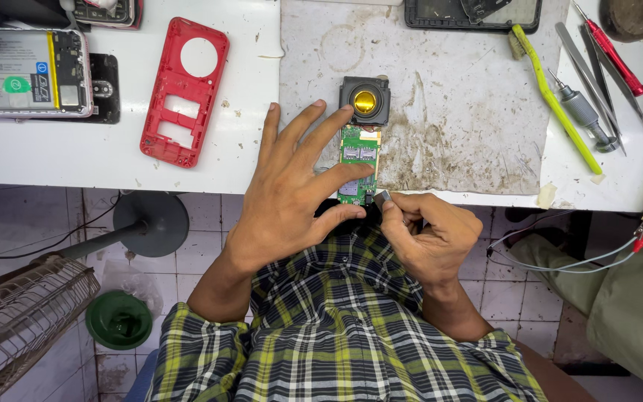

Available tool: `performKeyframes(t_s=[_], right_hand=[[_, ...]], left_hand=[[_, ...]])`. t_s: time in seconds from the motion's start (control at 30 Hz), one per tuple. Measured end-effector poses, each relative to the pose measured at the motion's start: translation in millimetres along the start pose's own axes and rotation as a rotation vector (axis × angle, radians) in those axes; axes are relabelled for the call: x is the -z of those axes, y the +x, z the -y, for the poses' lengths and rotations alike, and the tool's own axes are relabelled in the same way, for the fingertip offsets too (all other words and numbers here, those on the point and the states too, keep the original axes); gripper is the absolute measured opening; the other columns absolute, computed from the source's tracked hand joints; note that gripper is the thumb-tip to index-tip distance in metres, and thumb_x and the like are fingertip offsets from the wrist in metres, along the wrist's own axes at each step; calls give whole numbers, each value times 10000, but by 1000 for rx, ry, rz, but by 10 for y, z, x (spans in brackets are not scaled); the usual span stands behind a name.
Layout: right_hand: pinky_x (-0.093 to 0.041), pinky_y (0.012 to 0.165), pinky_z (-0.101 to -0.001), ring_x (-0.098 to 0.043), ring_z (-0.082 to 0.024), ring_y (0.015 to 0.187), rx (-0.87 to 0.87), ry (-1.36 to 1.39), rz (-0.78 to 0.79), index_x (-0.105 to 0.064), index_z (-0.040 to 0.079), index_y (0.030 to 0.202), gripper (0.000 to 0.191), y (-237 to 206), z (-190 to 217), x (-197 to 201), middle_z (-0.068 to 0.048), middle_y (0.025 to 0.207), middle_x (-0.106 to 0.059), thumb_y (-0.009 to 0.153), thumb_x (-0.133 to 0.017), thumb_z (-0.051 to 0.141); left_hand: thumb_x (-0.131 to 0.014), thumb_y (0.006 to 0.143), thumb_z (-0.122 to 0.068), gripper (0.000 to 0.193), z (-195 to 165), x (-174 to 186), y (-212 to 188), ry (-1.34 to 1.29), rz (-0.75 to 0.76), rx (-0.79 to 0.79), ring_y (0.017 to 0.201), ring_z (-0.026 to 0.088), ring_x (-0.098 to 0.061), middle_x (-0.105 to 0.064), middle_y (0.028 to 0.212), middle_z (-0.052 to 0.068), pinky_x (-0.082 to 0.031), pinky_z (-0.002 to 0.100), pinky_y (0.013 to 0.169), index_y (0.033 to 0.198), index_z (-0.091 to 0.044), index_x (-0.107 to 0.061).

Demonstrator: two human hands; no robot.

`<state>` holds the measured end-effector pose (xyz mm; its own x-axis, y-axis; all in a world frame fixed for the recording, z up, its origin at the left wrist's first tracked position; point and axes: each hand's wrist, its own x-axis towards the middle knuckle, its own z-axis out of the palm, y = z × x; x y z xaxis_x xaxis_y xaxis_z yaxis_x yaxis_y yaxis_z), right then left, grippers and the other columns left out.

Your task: The person cleans a circuit board with a brush and applies flux paste. They then use a soldering iron to work on the board and connect a battery to a phone chassis, reassembling the device.

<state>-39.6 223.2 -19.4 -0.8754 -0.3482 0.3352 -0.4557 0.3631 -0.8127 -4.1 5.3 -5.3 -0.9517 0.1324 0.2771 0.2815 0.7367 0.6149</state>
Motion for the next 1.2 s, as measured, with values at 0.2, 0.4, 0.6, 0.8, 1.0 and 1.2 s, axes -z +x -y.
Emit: performKeyframes(t_s=[0.2,0.4,0.6,0.8,1.0,1.2], right_hand=[[-360,492,-199,-530,-27,545,-45,41,-38,-740,-66,912,54,-27,-26,-16,-39,653,-656,877,-762,-32],[-349,494,-204,-508,-31,535,-49,17,-30,-736,-70,915,47,-23,-42,-13,-25,606,-604,887,-763,-43],[-390,514,-202,-558,-43,555,5,-18,-44,-736,-64,926,50,-42,-34,-12,-48,669,-665,888,-762,-45],[-431,517,-204,-612,-63,572,25,-91,-92,-743,-65,933,66,-79,-42,-36,-74,703,-697,882,-774,-38],[-391,490,-220,-596,-79,542,86,-79,-60,-739,-52,898,74,-71,-62,-37,-85,683,-689,837,-781,-42],[-381,491,-236,-579,-92,527,118,-80,-80,-721,-48,875,79,-75,-44,-70,-89,668,-672,823,-779,-63]], left_hand=[[-852,796,-485,470,5,-2,-3,10,5,-7,1515,389,-314,-419,1593,131,-123,721,1254,1163,-207,-764],[-849,800,-486,462,1,2,-6,11,3,-9,1520,387,-313,-415,1599,127,-125,719,1259,1161,-211,-762],[-849,802,-489,466,4,2,-1,9,0,-8,1514,390,-314,-417,1592,129,-125,721,1253,1162,-206,-763],[-845,805,-485,457,-6,4,-8,2,2,3,1522,384,-315,-421,1598,127,-129,716,1262,1158,-206,-768],[-848,800,-492,460,4,-5,-2,2,-1,-2,1519,384,-315,-419,1596,127,-128,716,1261,1152,-208,-768],[-839,807,-495,454,8,-13,-12,-1,-2,1,1519,389,-317,-417,1599,130,-126,717,1261,1157,-214,-768]])
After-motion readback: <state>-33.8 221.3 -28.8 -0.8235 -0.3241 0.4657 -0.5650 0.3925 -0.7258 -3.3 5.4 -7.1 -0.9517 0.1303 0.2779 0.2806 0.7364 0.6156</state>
